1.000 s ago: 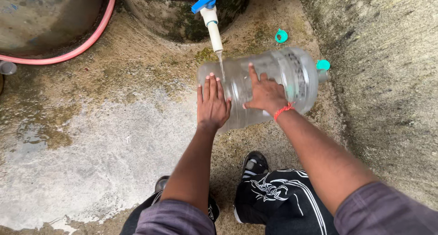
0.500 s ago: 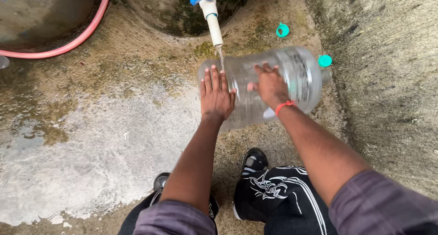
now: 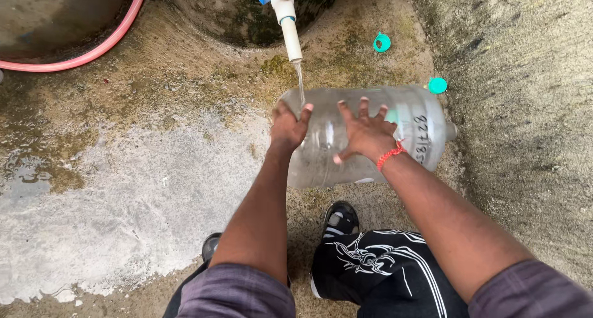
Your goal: The person holds a large clear plastic water dispenser jug on its side under a running tap, rolling and turning it so water rinses the interior. They then stand the jug upright under the tap, position its neck under the spout, and fill it with water.
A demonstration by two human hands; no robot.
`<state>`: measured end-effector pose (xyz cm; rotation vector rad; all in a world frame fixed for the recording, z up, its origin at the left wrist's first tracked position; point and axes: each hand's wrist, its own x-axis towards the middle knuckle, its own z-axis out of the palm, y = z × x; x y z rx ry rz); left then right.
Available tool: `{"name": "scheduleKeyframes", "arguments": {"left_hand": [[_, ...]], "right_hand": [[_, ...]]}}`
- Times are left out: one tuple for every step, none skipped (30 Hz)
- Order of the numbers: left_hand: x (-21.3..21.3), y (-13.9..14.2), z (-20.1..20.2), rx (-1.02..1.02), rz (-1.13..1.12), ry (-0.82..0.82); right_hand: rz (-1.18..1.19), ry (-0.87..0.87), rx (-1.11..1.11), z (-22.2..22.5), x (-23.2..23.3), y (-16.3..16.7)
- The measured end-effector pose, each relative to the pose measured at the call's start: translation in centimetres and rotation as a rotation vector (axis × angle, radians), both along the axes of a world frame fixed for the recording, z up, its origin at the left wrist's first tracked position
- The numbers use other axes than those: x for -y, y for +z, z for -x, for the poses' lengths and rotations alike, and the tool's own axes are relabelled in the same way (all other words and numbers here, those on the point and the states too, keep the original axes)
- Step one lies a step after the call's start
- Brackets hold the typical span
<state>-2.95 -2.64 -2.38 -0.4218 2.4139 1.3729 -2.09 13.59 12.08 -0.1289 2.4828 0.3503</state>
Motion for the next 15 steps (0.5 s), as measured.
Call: {"name": "scheduleKeyframes", "arguments": {"left_hand": [[-0.3,-0.4,0.7,-0.068,-0.003,-0.054],[-0.8,-0.7,1.3,-0.131,-0.006,-0.104],[-1.2,-0.9,1.7,-0.196,-0.007,-0.154],[-1.7,-1.1,1.9,-0.199,0.052,-0.175],[-2.3,-1.2,2.0,-0.200,0.110,-0.196],[-3.0,-1.3,2.1,-0.204,0.169,-0.218],[-3.7,-1.3,1.9,-0.240,0.249,-0.237],[-4.3,-1.2,1.4,-0.276,0.329,-0.258],[-4.7,-1.1,0.7,-0.310,0.411,-0.279],[-4.9,-1.0,-0.2,-0.385,0.442,-0.265],[-5.1,-0.9,-1.2,-0.461,0.471,-0.251],[-5.3,-0.7,-2.1,-0.539,0.499,-0.237],[-5.4,-0.6,-2.9,-0.597,0.478,-0.238],[-5.5,-0.6,-3.5,-0.657,0.458,-0.236],[-5.4,-0.6,-3.8,-0.716,0.441,-0.234]], "right_hand": [[-0.025,0.062,0.019,-0.2,-0.2,-0.1],[0.018,0.040,0.028,-0.2,-0.5,-0.3],[0.062,0.018,0.035,-0.2,-0.9,-0.6],[0.105,-0.006,0.044,-0.2,-1.4,-1.0],[0.106,-0.018,0.016,0.0,-1.7,-1.6],[0.107,-0.031,-0.014,0.2,-2.0,-2.1],[0.107,-0.047,-0.046,0.6,-2.4,-2.6],[0.109,-0.015,-0.076,1.0,-2.8,-3.1],[0.112,0.017,-0.104,1.5,-3.0,-3.6],[0.115,0.047,-0.133,2.0,-3.2,-4.0],[0.121,0.043,-0.125,2.4,-3.4,-4.3],[0.126,0.039,-0.119,2.8,-3.7,-4.4],[0.128,0.035,-0.111,2.9,-3.8,-4.5],[0.134,0.058,-0.122,2.9,-3.8,-4.5],[0.143,0.081,-0.131,2.7,-3.8,-4.5]]}}
